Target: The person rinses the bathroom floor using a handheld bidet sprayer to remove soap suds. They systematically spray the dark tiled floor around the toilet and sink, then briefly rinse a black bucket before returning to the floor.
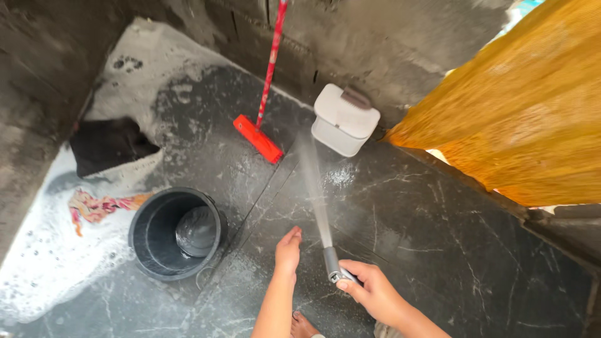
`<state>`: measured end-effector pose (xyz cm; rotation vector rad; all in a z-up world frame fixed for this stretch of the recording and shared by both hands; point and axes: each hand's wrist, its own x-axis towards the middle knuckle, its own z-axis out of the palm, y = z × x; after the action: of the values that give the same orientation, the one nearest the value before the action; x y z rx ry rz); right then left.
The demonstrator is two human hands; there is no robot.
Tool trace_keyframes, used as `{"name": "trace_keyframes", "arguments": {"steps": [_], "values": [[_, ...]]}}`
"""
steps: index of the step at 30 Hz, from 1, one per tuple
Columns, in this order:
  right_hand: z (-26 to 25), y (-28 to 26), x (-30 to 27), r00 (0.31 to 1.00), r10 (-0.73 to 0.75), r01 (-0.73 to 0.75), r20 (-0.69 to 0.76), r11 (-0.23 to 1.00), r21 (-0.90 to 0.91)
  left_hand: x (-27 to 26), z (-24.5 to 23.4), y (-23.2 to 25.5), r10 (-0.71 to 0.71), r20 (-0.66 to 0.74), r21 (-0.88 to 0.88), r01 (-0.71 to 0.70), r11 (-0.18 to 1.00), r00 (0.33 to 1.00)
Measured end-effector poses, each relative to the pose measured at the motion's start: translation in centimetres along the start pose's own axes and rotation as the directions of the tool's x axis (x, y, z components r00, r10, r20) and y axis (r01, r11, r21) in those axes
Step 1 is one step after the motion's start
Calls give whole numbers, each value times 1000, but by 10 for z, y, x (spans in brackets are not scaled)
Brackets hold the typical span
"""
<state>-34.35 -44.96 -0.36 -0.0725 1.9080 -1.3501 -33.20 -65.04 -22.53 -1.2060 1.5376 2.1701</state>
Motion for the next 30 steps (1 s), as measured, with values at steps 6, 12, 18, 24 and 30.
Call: {"name": "trace_keyframes", "arguments": {"steps": [6, 12, 18, 24, 30], "values": [[-1, -38, -42, 921, -368, 378, 124, 924, -65, -74, 10, 58, 93, -20, 169, -89, 982, 995], [-7, -76, -72, 986, -77, 81, 149, 996, -24, -121, 7, 90, 165, 6, 195, -163, 967, 986], [-7, -95, -84, 986, -96, 94, 134, 995, 20, -148, 10, 123, 155, 26, 156, -157, 975, 988], [-13, -96, -94, 992, -107, 97, 62, 984, 149, -168, 16, 143, 190, 58, 193, -198, 961, 980], [-28, -94, -100, 980, -184, 176, 73, 979, 106, -182, 28, 141, 195, 156, 158, -219, 963, 968]]}}
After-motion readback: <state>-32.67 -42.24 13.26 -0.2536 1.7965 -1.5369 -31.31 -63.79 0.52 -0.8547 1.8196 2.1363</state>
